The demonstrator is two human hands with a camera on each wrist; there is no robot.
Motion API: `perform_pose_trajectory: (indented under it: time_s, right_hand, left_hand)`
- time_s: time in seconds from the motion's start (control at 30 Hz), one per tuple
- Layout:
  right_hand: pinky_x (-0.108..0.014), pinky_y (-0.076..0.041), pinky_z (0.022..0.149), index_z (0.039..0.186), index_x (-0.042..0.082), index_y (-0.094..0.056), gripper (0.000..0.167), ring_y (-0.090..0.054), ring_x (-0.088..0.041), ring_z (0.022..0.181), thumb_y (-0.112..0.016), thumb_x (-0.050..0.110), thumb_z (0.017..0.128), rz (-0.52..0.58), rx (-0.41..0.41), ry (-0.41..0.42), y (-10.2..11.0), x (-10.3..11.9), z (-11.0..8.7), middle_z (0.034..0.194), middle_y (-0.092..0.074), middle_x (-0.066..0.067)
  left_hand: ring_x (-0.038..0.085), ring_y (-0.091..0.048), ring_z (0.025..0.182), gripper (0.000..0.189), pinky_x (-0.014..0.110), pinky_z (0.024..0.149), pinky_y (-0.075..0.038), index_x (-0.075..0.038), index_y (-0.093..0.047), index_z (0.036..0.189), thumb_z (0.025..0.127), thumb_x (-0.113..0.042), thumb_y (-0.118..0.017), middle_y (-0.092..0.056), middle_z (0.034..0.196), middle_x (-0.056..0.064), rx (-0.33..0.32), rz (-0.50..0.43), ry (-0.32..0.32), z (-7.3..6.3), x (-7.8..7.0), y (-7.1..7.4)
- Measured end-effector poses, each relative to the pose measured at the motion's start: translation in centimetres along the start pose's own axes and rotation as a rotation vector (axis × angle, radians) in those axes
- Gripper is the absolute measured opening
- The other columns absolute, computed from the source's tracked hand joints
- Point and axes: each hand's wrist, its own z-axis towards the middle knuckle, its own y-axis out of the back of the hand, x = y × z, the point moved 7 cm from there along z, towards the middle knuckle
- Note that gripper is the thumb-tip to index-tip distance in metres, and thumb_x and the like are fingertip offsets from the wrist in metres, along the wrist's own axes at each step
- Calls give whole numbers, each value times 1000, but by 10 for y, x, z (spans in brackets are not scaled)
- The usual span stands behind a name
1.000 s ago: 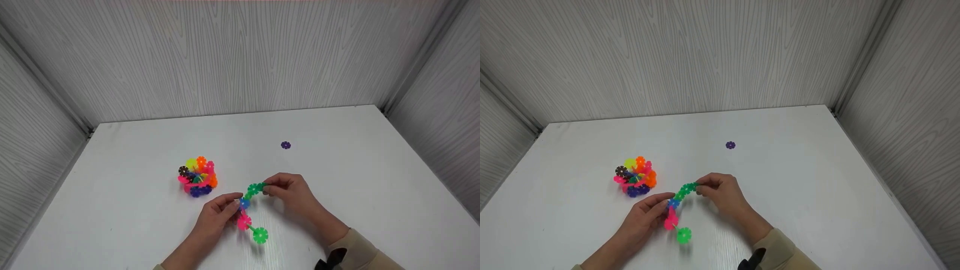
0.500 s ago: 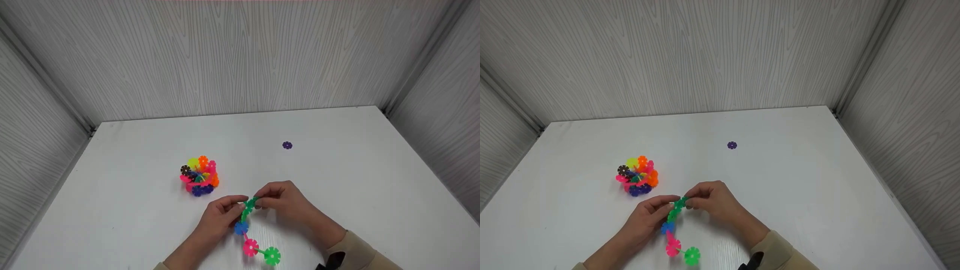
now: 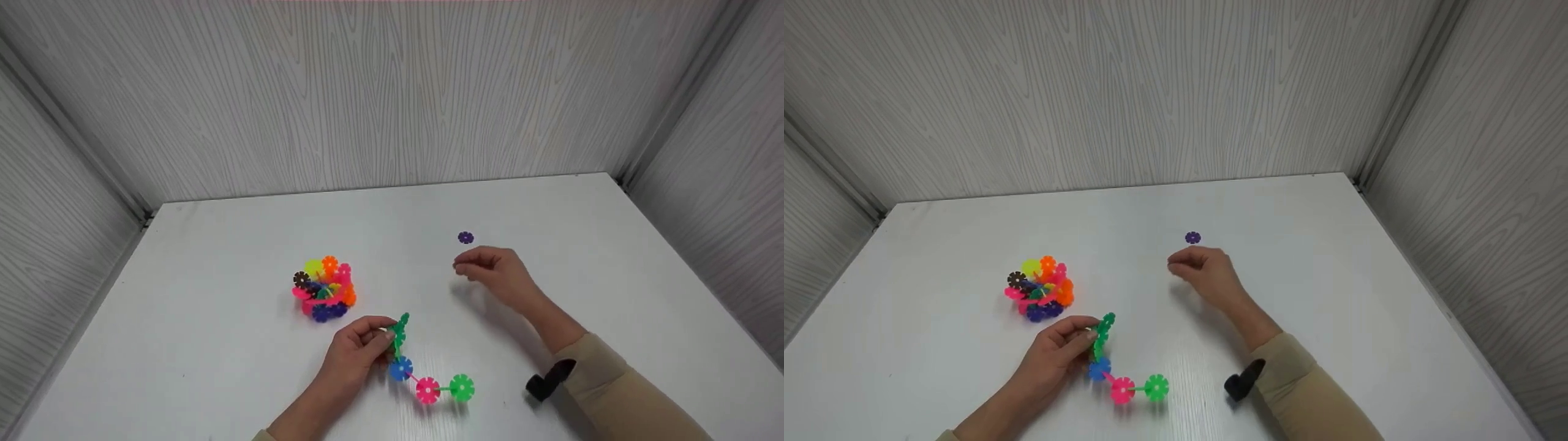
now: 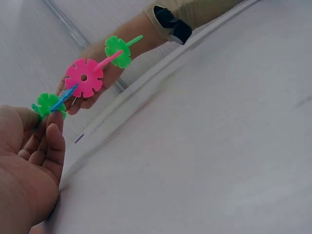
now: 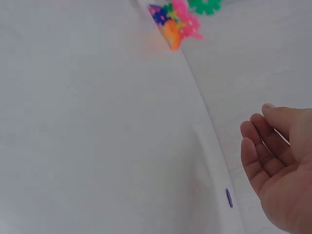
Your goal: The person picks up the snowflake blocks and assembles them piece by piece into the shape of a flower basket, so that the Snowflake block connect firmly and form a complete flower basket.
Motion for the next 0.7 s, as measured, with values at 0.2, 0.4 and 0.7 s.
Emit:
perform_pose_trajectory:
  time_s: [0.2, 0.4, 0.7]
  right_hand:
    - [-31, -55, 90, 125, 2, -75, 25, -64, -21, 111, -73, 13, 102, -120, -129, -98, 42, -25, 34, 121, -75, -12]
    - [-44, -43, 115, 143, 9, -65, 40, -51, -28, 137, -69, 16, 105, -181, -78, -194, 46, -46, 53, 144, -61, -11]
    - [-47, -32, 125, 156, 7, -51, 47, -40, -31, 152, -57, 10, 109, -291, 42, -154, 30, -51, 66, 159, -50, -14]
  left_hand:
    - [23, -69, 89, 24, 30, 86, -61, -6, -70, 128, 106, -14, -66, -73, 100, 13, -1, 2, 10, 1, 0, 1]
    - [23, -69, 90, 24, 30, 86, -61, -6, -70, 128, 106, -15, -66, -74, 101, 12, -12, 12, 18, 1, 1, 2]
    - [22, -67, 89, 24, 29, 84, -61, -6, -70, 128, 105, -14, -66, -75, 102, 12, -10, 5, 36, 3, 1, 1]
